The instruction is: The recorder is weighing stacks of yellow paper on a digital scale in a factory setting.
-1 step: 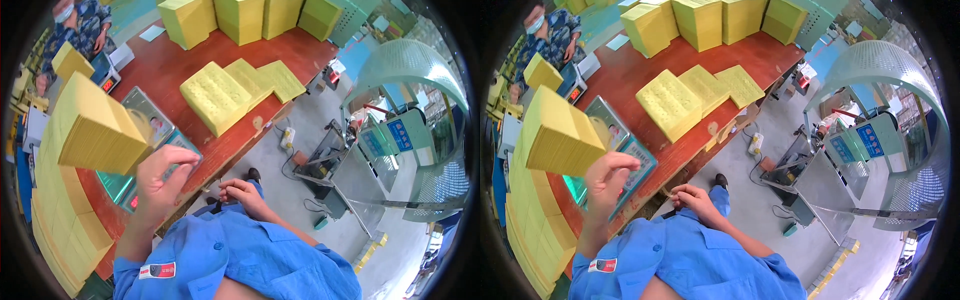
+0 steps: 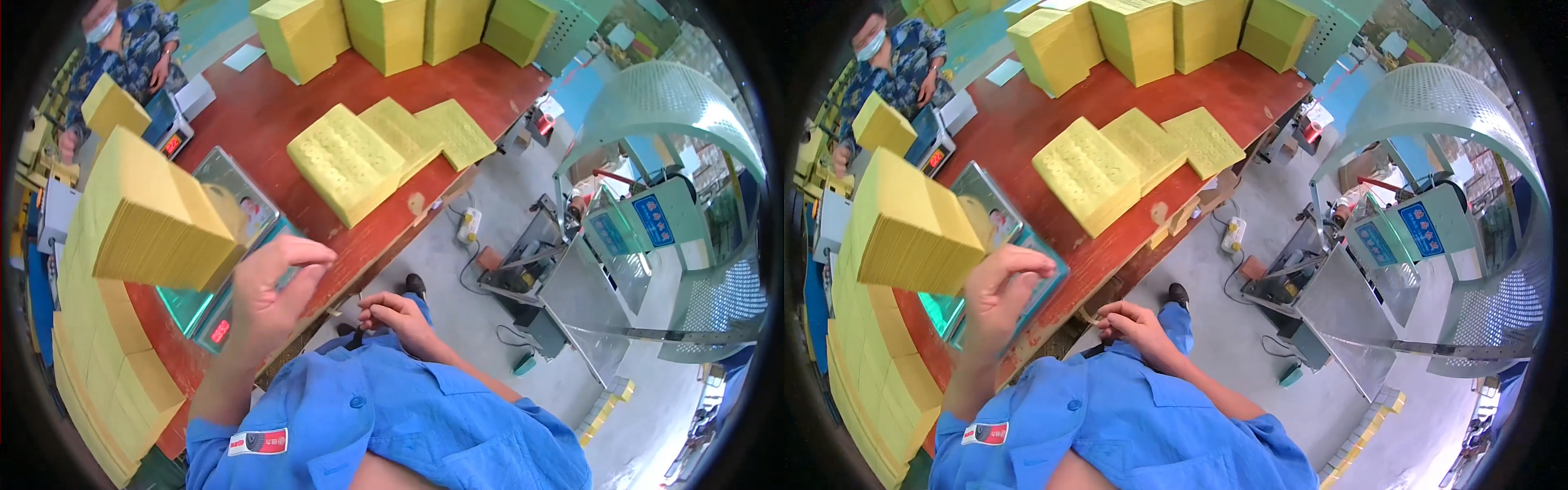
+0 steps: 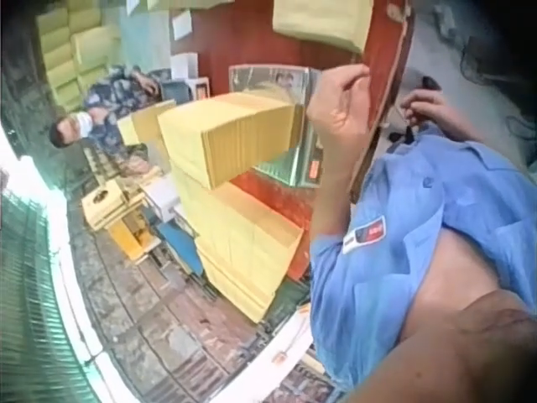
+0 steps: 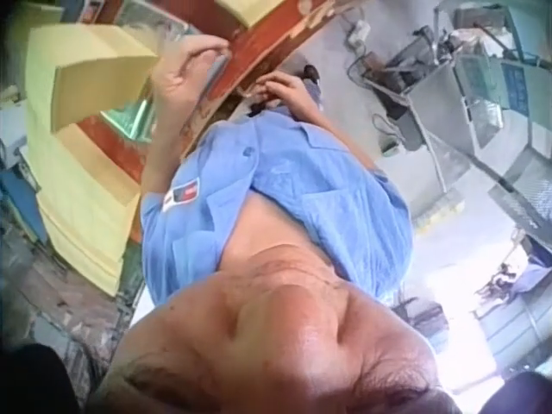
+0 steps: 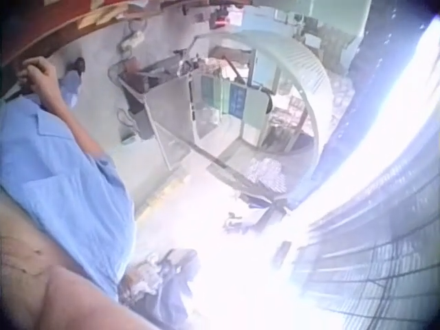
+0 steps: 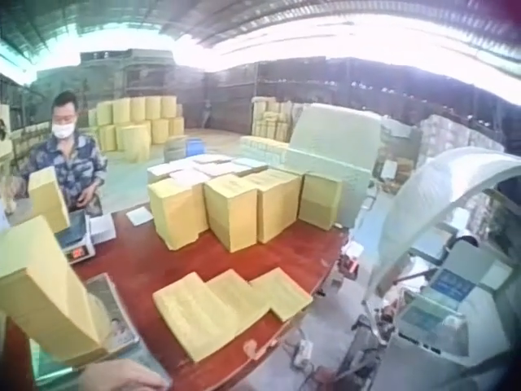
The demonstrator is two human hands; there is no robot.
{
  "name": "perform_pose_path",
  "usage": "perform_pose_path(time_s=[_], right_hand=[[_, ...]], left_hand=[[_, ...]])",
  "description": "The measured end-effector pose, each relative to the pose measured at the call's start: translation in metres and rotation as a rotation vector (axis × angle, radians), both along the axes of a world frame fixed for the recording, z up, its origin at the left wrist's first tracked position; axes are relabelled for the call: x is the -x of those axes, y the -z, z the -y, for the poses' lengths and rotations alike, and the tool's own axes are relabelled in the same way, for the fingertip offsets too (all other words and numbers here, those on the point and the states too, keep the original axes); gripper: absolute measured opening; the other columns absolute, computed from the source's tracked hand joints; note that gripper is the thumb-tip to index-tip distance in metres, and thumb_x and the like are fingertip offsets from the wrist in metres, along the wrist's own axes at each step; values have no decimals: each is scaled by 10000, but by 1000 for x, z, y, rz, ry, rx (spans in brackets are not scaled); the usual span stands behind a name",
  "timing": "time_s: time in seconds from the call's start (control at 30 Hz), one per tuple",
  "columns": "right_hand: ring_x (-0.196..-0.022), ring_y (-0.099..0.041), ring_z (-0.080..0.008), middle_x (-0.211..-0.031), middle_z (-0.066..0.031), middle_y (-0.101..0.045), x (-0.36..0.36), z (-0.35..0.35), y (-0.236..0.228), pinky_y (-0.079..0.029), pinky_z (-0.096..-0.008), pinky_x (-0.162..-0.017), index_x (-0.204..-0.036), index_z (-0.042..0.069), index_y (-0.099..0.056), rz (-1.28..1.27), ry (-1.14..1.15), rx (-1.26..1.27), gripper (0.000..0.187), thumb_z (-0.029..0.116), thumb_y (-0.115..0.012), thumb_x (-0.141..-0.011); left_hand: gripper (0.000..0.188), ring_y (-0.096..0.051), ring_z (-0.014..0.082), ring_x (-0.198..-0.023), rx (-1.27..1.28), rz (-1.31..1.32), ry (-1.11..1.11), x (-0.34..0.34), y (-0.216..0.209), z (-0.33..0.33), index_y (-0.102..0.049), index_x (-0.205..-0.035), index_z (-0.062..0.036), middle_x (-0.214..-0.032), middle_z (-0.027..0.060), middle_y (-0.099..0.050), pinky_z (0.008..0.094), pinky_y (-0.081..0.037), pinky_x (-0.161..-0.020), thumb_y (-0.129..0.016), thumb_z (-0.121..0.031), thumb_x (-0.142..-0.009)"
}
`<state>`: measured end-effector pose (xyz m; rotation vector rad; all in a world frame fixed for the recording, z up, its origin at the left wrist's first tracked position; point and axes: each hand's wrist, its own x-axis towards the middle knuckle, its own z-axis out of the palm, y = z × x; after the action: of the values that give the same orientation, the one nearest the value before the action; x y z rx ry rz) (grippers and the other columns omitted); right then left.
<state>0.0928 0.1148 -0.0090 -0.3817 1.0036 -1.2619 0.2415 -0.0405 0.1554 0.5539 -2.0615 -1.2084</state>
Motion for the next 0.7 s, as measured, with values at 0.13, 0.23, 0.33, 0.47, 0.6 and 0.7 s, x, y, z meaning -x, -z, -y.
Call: perform_pose_path(time_s=[0.13, 0.23, 0.33, 0.47, 0.6, 0.7], right_hand=[[-899, -631, -163, -994, -84, -653, 59, 1, 10, -508, -304, -843, -1150, -22, -602, 54, 2, -7, 241, 122, -536, -968], [-845, -629, -126, -964, -65, -656, 112, 3, 19, -510, -267, -795, -1157, -24, -616, -41, 24, 58, 257, 110, -539, -952], [-847, -636, -136, -957, -63, -662, 171, 6, 14, -510, -271, -788, -1150, -20, -622, -98, 67, 27, 255, 122, -542, -954], [-843, -637, -136, -951, -70, -668, 244, 7, 11, -509, -273, -782, -1153, -17, -623, -156, 141, 3, 260, 129, -531, -959], [-832, -644, -137, -943, -75, -678, 288, 4, 10, -507, -272, -780, -1146, -15, -628, -142, 225, -28, 255, 128, -537, -956], [-831, -642, -131, -942, -66, -678, 301, 7, 20, -502, -264, -769, -1146, -7, -630, -110, 210, -27, 251, 129, -541, -955]], left_hand=[[106, -640, 213, -870, -21, 110, 146, 102, 19, -3, -652, -965, 25, -949, 131, -671, 304, -507, -784, -588, 5, -883], [98, -649, 271, -852, 167, 26, 189, 188, 50, -1, -641, -938, 23, -938, 155, -661, 321, -516, -776, -624, 11, -842], [126, -627, 321, -941, 326, 179, 189, 269, 82, 20, -630, -901, 10, -1042, 161, -642, 365, -509, -816, -679, -2, -786], [154, -584, 341, -1015, 541, 311, 5, 337, 132, 47, -604, -844, -9, -1118, 140, -603, 411, -484, -851, -719, -39, -746], [185, -558, 341, -1022, 479, 502, -30, 360, 142, 54, -582, -801, -24, -1104, 121, -580, 432, -467, -858, -741, -76, -724], [152, -565, 344, -1001, 473, 478, -40, 365, 144, 57, -578, -781, -24, -1068, 121, -593, 427, -473, -850, -718, -62, -737]])
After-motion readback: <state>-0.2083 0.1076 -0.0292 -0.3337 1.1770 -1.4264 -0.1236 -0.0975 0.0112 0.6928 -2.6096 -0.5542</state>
